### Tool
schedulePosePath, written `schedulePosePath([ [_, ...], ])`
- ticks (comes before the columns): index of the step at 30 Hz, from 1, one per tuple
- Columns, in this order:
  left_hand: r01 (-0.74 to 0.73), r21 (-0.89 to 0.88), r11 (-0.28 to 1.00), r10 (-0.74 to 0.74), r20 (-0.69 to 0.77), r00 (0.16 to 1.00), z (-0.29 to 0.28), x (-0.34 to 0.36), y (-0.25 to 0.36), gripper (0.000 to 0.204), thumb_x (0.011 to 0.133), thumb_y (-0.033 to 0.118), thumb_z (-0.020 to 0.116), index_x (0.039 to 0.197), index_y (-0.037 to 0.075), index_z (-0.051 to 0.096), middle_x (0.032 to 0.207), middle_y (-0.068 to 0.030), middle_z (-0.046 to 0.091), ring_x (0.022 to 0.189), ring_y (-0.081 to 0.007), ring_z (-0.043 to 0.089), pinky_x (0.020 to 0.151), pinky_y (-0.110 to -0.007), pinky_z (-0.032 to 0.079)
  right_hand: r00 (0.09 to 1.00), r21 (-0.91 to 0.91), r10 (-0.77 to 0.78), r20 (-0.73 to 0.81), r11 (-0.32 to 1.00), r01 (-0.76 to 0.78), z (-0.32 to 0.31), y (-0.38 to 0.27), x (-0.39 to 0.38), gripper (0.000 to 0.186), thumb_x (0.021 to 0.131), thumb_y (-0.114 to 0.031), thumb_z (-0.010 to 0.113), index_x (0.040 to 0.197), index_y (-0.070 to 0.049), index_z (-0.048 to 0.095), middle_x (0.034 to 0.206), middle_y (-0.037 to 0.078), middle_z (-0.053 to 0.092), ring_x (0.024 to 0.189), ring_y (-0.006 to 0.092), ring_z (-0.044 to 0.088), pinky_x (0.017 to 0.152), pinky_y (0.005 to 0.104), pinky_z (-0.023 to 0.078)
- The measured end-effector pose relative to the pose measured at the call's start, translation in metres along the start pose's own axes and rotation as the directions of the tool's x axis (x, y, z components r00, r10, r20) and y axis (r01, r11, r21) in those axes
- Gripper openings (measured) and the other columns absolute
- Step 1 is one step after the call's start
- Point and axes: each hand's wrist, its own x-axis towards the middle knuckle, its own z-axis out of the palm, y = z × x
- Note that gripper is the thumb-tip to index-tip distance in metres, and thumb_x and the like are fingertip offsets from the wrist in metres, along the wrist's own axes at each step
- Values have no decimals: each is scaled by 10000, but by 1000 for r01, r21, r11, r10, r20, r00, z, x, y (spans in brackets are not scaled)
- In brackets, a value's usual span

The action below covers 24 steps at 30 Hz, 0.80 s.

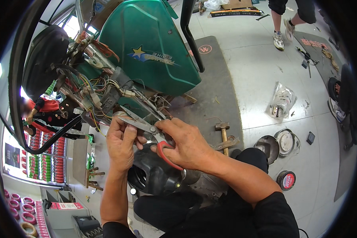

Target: The person works on the exposed wiring harness of a green motorcycle, using red-handled pliers to strip wire insulation and then twisting and connecting wires by hand.

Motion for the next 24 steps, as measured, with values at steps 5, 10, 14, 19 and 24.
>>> schedulePosePath([
  [5,13,-45,999,-12,14,1000,1,0,-1,125,1071,123,618,1120,31,549,948,-57,672,729,-95,659,588,-223,522,1000,10,-8,-22,1000,8,2,2,0,556,792,-241,927,1219,16,682,968,148,682,752,242,673,659,354,536],
  [10,-19,-28,999,21,55,998,-8,0,-5,172,1060,144,649,1124,26,541,958,-46,669,808,-89,637,711,-241,517,998,67,51,33,996,-53,0,-3,1,522,805,-201,911,1215,23,679,901,110,663,736,193,631,657,317,505],
  [14,-93,0,996,93,28,995,10,-2,12,251,1023,157,733,1112,25,539,966,-35,664,868,-75,598,766,-240,497,919,331,321,230,862,-384,-4,-10,1,483,837,-183,896,1214,21,672,883,15,642,767,89,576,681,262,463],
  [19,-117,113,987,118,-3,993,8,1,6,302,976,154,817,1053,48,545,900,13,597,780,-35,500,687,-211,412,869,444,398,294,748,-493,2,-4,-1,554,822,-284,906,1228,28,694,874,10,652,803,87,567,722,277,479],
  [24,-69,101,992,73,-32,997,10,1,8,298,972,172,830,1002,62,555,825,51,564,722,-14,457,640,-198,372,848,428,422,321,734,-527,3,-2,-1,592,821,-338,902,1239,24,690,869,4,652,796,95,579,727,286,484],
])
